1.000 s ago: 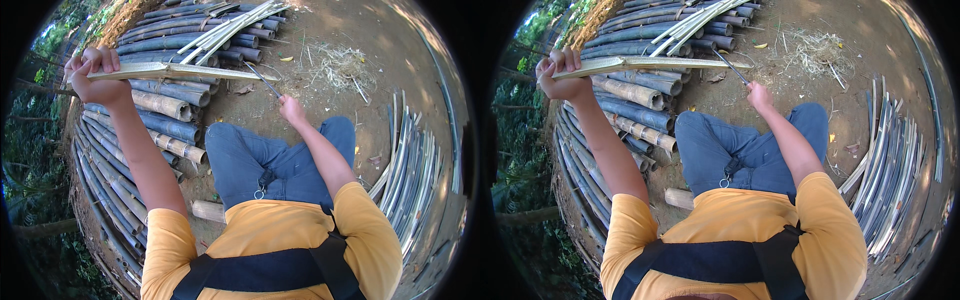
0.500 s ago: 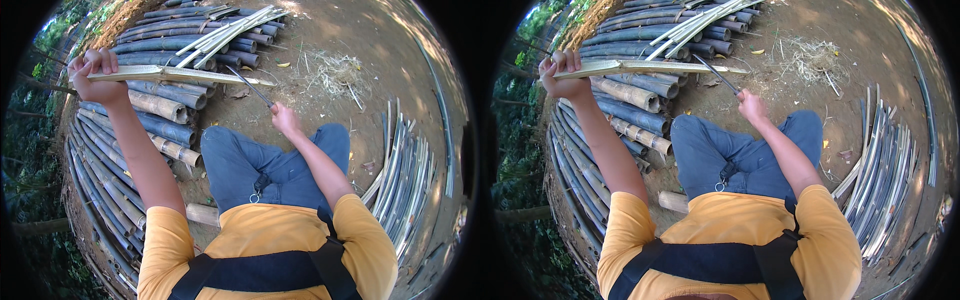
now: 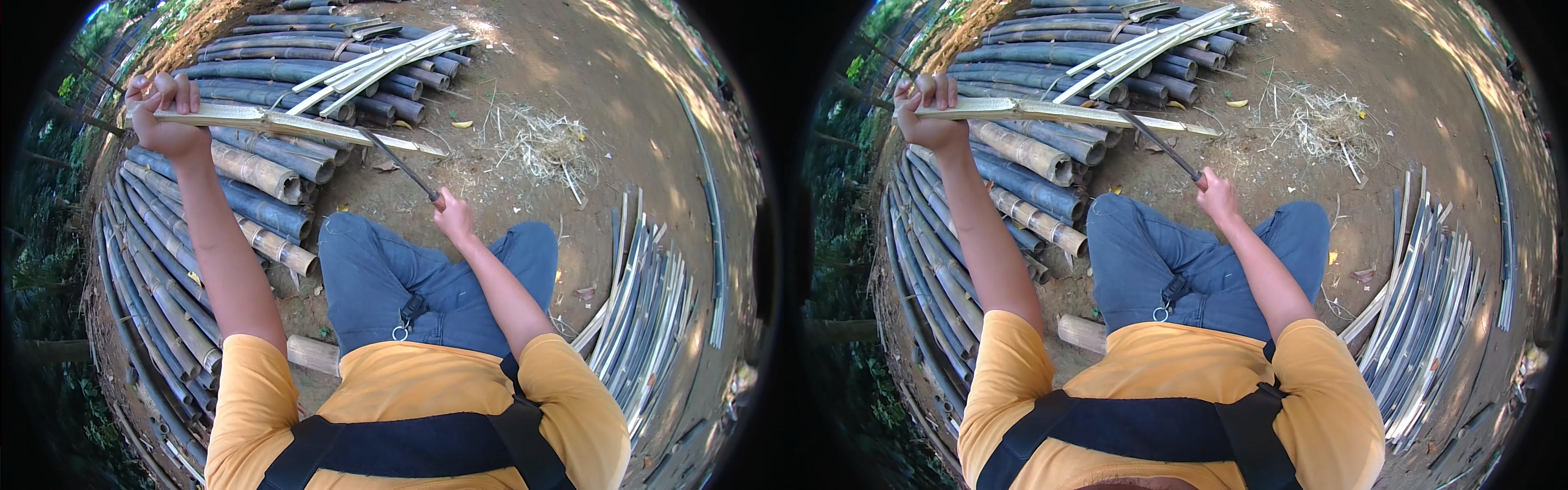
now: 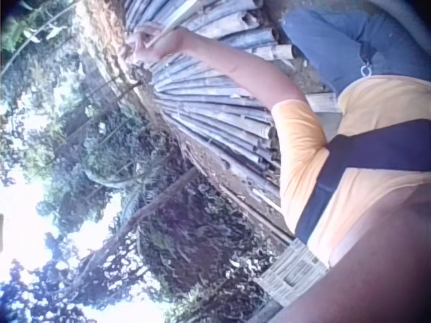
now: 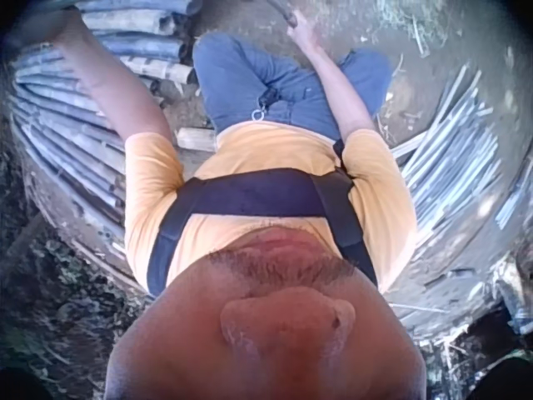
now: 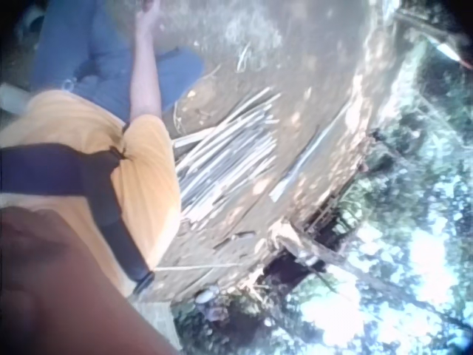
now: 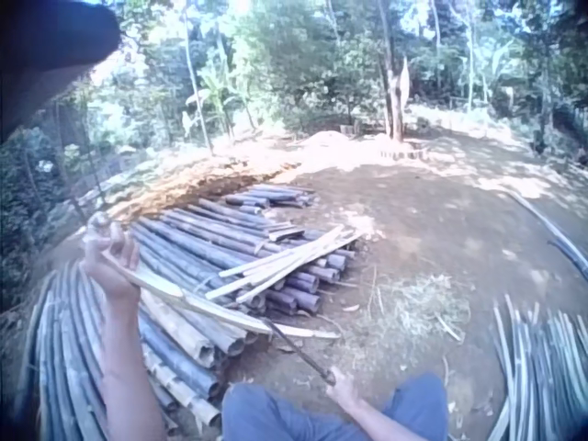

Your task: The person strips layers from a piece of bamboo using a knife, then sets the piece aside and picks up another one.

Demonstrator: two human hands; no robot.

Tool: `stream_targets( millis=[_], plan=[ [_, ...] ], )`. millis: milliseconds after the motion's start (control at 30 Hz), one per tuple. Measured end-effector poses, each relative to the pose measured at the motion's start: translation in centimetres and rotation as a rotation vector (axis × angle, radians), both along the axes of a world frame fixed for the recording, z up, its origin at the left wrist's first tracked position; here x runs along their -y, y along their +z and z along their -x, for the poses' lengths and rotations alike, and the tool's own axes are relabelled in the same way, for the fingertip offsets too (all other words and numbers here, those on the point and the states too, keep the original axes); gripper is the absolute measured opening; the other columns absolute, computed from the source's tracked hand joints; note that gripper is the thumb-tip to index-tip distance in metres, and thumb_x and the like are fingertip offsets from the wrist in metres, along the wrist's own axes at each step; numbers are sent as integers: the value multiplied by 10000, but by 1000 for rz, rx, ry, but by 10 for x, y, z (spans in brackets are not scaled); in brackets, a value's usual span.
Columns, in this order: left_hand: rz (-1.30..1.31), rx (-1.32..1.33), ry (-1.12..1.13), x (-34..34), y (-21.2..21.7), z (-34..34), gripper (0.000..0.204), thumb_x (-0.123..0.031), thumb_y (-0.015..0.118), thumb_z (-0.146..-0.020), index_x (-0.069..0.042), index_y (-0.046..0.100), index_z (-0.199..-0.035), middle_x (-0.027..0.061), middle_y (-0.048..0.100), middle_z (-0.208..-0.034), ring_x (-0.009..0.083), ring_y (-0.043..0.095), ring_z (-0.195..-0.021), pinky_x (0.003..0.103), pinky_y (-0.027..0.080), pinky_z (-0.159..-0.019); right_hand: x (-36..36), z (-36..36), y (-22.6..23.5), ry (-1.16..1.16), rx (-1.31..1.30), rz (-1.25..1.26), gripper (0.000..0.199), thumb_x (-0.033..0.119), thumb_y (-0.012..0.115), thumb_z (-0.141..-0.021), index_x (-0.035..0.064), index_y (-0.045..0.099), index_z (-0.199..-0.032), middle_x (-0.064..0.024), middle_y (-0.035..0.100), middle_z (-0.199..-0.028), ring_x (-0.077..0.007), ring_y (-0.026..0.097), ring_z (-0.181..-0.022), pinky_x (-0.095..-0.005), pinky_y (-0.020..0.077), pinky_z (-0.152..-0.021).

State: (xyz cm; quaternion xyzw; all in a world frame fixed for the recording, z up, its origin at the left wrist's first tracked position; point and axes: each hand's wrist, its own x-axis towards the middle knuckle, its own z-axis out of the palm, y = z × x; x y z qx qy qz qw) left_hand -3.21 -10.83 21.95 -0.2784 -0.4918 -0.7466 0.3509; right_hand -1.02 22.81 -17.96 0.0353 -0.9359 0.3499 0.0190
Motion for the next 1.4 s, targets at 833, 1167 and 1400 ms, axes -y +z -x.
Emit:
stream_targets(
  millis=[833,1167,1400],
  plan=[
    [16,1,26,15,-12,-13,184,-109,441,-735,-147,310,-857,24,313,-623,121,282,-500,270,312,-458,-15,1,10,-12,239,-87,224,290,597,-935,176,641,-1122,-234,704,-1006,-405,678,-990,-523,527,-846],
    [-7,-9,-27,16,-26,-16,165,-125,454,-730,-147,346,-853,24,329,-615,124,296,-483,263,305,-432,-33,15,3,-184,311,-105,213,259,590,-930,113,664,-1067,-249,695,-995,-423,667,-992,-520,524,-848],
    [-1,-2,18,29,-22,-24,168,-122,452,-726,-146,337,-846,23,323,-607,123,289,-473,256,305,-422,-3,9,1,-78,188,-26,157,226,606,-901,108,654,-993,-240,698,-928,-436,669,-941,-526,519,-818]
  ],
)
